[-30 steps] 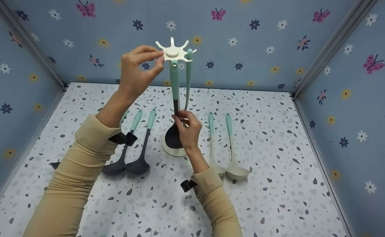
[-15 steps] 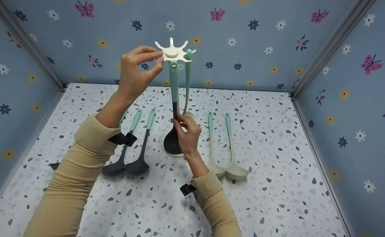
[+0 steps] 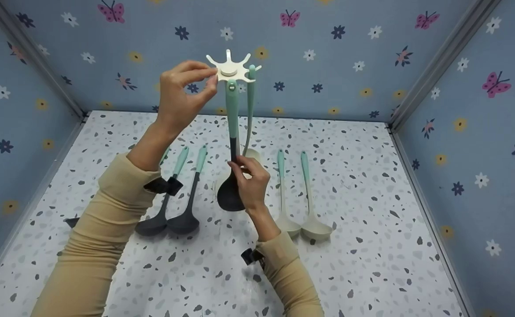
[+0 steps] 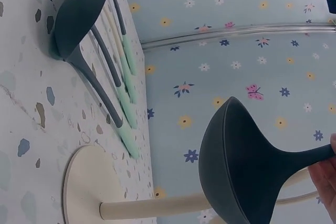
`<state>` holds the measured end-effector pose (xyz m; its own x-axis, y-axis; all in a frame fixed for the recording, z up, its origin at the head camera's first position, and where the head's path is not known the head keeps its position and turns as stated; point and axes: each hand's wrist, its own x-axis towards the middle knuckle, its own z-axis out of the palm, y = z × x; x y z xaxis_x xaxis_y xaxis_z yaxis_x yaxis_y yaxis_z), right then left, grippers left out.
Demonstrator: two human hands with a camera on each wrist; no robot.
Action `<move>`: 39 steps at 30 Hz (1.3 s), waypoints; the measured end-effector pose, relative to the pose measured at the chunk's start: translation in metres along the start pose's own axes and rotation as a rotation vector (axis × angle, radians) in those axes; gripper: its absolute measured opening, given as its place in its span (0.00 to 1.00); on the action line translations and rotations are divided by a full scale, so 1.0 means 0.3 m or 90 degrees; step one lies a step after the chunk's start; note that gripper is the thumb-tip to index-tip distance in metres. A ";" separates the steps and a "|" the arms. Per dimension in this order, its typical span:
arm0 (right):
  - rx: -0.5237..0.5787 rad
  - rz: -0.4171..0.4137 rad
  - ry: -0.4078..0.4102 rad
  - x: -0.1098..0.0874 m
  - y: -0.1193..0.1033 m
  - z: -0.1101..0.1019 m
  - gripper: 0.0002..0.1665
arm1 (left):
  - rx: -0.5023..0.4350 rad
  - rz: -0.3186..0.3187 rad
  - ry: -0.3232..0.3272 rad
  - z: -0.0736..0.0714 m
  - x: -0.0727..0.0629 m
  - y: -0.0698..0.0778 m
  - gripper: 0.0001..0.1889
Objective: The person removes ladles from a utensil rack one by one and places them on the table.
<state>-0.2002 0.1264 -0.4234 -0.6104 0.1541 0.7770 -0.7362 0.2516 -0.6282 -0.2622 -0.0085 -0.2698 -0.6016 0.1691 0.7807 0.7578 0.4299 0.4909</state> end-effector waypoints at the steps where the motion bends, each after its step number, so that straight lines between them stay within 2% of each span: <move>1: 0.001 0.000 -0.001 0.000 -0.001 -0.001 0.09 | -0.002 -0.001 0.000 0.000 0.000 0.000 0.13; 8: -0.005 0.009 -0.001 0.002 -0.018 -0.006 0.08 | -0.011 -0.004 0.001 -0.001 0.001 -0.001 0.13; 16: 0.010 -0.007 -0.002 0.001 -0.042 -0.024 0.09 | -0.011 -0.005 -0.003 -0.003 -0.002 -0.003 0.14; 25: 0.012 0.005 0.000 -0.008 -0.038 -0.087 0.09 | -0.011 -0.004 0.000 0.001 0.000 -0.002 0.13; 28: -0.013 0.026 -0.006 -0.003 -0.061 -0.118 0.08 | -0.010 -0.003 0.002 0.001 -0.001 -0.002 0.13; 39: -0.153 0.091 -0.032 0.011 -0.029 -0.249 0.07 | -0.008 -0.006 -0.007 -0.001 0.000 0.001 0.14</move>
<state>-0.1740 0.1960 -0.4124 -0.7215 0.1583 0.6741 -0.5548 0.4504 -0.6995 -0.2619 -0.0087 -0.2695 -0.6116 0.1752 0.7715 0.7552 0.4198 0.5034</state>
